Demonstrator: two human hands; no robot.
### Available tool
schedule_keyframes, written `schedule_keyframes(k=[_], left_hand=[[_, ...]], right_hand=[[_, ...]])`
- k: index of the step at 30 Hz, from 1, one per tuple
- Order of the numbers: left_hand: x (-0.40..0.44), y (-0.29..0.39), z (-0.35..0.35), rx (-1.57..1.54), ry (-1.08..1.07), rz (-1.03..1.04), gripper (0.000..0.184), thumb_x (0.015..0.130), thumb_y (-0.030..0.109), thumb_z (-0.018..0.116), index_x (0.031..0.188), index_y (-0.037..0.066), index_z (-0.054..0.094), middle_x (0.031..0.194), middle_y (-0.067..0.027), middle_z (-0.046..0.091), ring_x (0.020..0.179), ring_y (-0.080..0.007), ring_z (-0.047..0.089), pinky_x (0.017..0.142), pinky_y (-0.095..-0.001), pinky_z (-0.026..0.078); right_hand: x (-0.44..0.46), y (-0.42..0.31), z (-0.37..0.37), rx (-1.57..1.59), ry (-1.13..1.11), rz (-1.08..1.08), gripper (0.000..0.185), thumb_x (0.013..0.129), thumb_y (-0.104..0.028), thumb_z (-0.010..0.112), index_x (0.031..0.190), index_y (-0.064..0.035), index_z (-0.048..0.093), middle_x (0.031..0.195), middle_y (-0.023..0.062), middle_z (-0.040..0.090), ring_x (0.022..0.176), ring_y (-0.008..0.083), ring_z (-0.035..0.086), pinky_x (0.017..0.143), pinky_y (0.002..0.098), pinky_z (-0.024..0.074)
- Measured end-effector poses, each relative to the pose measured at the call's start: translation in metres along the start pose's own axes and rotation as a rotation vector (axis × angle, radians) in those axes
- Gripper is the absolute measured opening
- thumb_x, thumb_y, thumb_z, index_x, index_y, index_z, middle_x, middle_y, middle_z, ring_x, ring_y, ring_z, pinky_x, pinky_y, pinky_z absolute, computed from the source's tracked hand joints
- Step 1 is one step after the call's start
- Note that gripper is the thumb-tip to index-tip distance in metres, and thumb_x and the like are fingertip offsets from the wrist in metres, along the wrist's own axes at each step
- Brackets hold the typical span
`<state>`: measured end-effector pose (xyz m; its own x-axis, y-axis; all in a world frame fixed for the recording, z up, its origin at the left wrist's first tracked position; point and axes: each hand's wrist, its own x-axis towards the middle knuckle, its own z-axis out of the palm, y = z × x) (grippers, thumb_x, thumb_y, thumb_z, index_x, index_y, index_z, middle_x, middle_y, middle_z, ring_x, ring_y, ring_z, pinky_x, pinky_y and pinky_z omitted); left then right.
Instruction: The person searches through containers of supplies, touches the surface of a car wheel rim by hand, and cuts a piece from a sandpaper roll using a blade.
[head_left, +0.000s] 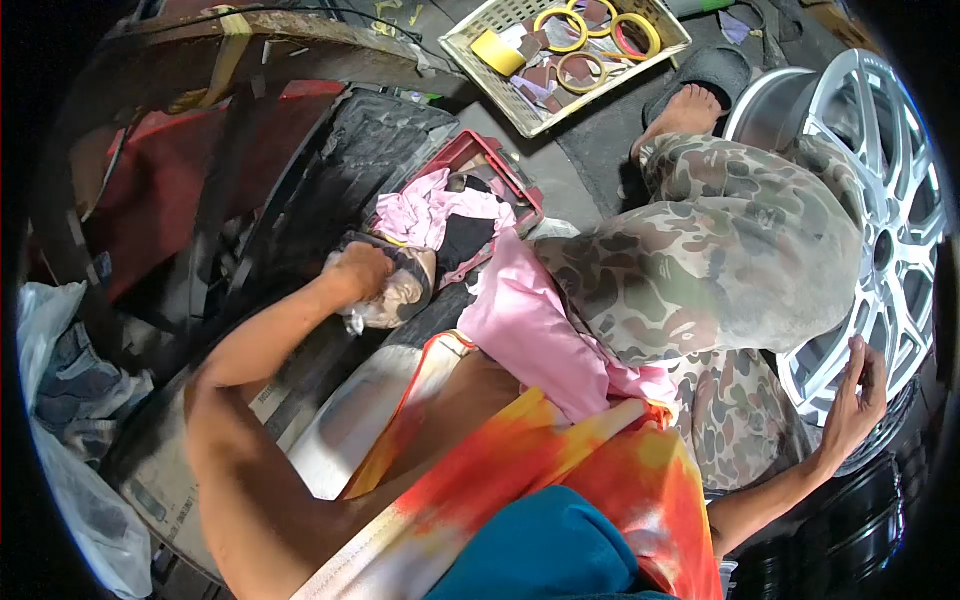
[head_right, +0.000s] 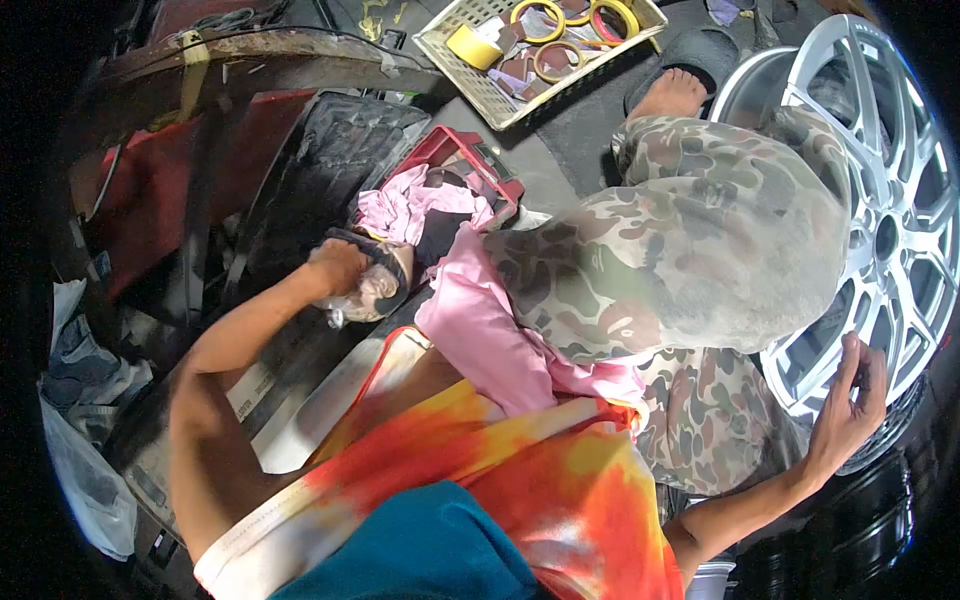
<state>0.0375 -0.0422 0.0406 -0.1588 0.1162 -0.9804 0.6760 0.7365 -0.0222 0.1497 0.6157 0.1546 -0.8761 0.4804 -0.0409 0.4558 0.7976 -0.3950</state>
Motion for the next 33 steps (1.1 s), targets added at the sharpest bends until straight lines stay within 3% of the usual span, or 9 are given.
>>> schedule_keyframes(k=[7,9,11,15,19,21,23,27,33], left_hand=[[0.074,-0.009,0.074,-0.016,0.041,-0.083,0.021,0.079,0.018,0.08,0.098,0.009,0.083,0.102,-0.0151,0.08,0.1,-0.0324,0.078,0.083,-0.0445,0.061],[0.066,-0.018,0.054,-0.131,0.121,0.047,0.037,0.077,0.036,0.085,0.101,0.009,0.08,0.104,-0.0197,0.078,0.1,-0.0361,0.077,0.088,-0.0455,0.061],[0.061,-0.004,-0.002,-0.504,0.175,0.032,0.035,0.078,0.029,0.085,0.107,0.01,0.079,0.102,-0.0217,0.076,0.103,-0.038,0.074,0.089,-0.0459,0.059],[0.104,0.024,-0.059,-0.238,1.027,0.142,0.035,0.089,0.022,0.075,0.121,0.01,0.067,0.104,-0.0173,0.071,0.095,-0.0393,0.069,0.091,-0.046,0.057],[0.162,0.03,-0.06,-0.012,1.044,0.092,0.037,0.092,0.014,0.069,0.129,0.011,0.063,0.111,-0.016,0.072,0.095,-0.0358,0.073,0.085,-0.0446,0.06],[0.174,0.032,-0.062,0.07,0.632,0.031,0.045,0.089,0.008,0.068,0.133,0.009,0.06,0.113,-0.0164,0.074,0.1,-0.0345,0.073,0.083,-0.0413,0.061],[0.192,0.022,-0.063,0.116,0.629,0.068,0.046,0.088,0.009,0.069,0.133,0.011,0.061,0.107,-0.0154,0.077,0.094,-0.0326,0.076,0.076,-0.0423,0.062],[0.178,0.015,-0.077,0.126,0.522,0.091,0.019,0.09,0.011,0.069,0.106,0.01,0.079,0.093,-0.0144,0.08,0.09,-0.0285,0.08,0.076,-0.0409,0.064],[0.063,-0.003,-0.101,-0.108,0.532,0.11,0.084,0.083,-0.008,0.056,0.161,0.021,0.045,0.098,-0.0282,0.073,0.089,-0.044,0.074,0.08,-0.0535,0.06]], right_hand=[[0.008,-0.001,0.0,-0.077,-0.032,-0.009,0.021,0.106,-0.019,0.067,0.105,0.0006,0.075,0.08,-0.0009,0.058,0.068,0.0064,0.043,0.06,0.0238,0.0336],[0.009,-0.001,0.001,-0.084,-0.048,-0.002,0.021,0.106,-0.019,0.067,0.106,0.0002,0.076,0.081,-0.0009,0.058,0.069,0.0072,0.044,0.061,0.0233,0.0344],[0.011,-0.006,0.002,-0.035,-0.019,0.027,0.021,0.107,-0.019,0.067,0.106,0.0003,0.075,0.08,-0.0005,0.056,0.07,0.0076,0.044,0.061,0.0232,0.0349],[0.011,-0.008,0.007,-0.097,-0.003,-0.013,0.023,0.107,-0.02,0.068,0.102,0.0018,0.073,0.079,-0.0004,0.053,0.072,0.0079,0.043,0.063,0.0237,0.0346],[0.013,-0.008,0.007,-0.098,-0.046,0.021,0.028,0.106,-0.021,0.069,0.094,0.0039,0.063,0.077,-0.0006,0.048,0.071,0.008,0.039,0.064,0.0251,0.0327],[0.012,-0.012,0.009,-0.089,-0.029,0.07,0.028,0.106,-0.021,0.068,0.094,0.004,0.064,0.077,-0.0008,0.047,0.071,0.0081,0.039,0.064,0.0254,0.0329],[0.012,-0.013,0.009,-0.072,-0.023,0.081,0.027,0.106,-0.021,0.068,0.094,0.0037,0.065,0.077,-0.0011,0.048,0.071,0.0081,0.039,0.063,0.0253,0.0328],[0.015,-0.003,0.008,-0.087,-0.058,0.02,0.027,0.106,-0.022,0.069,0.096,0.0028,0.067,0.079,-0.0013,0.051,0.072,0.0077,0.04,0.063,0.0249,0.0327],[0.016,0.001,0.011,-0.076,-0.062,0.036,0.028,0.105,-0.024,0.07,0.098,0.0029,0.067,0.08,-0.0007,0.054,0.073,0.0086,0.042,0.064,0.025,0.0359]])
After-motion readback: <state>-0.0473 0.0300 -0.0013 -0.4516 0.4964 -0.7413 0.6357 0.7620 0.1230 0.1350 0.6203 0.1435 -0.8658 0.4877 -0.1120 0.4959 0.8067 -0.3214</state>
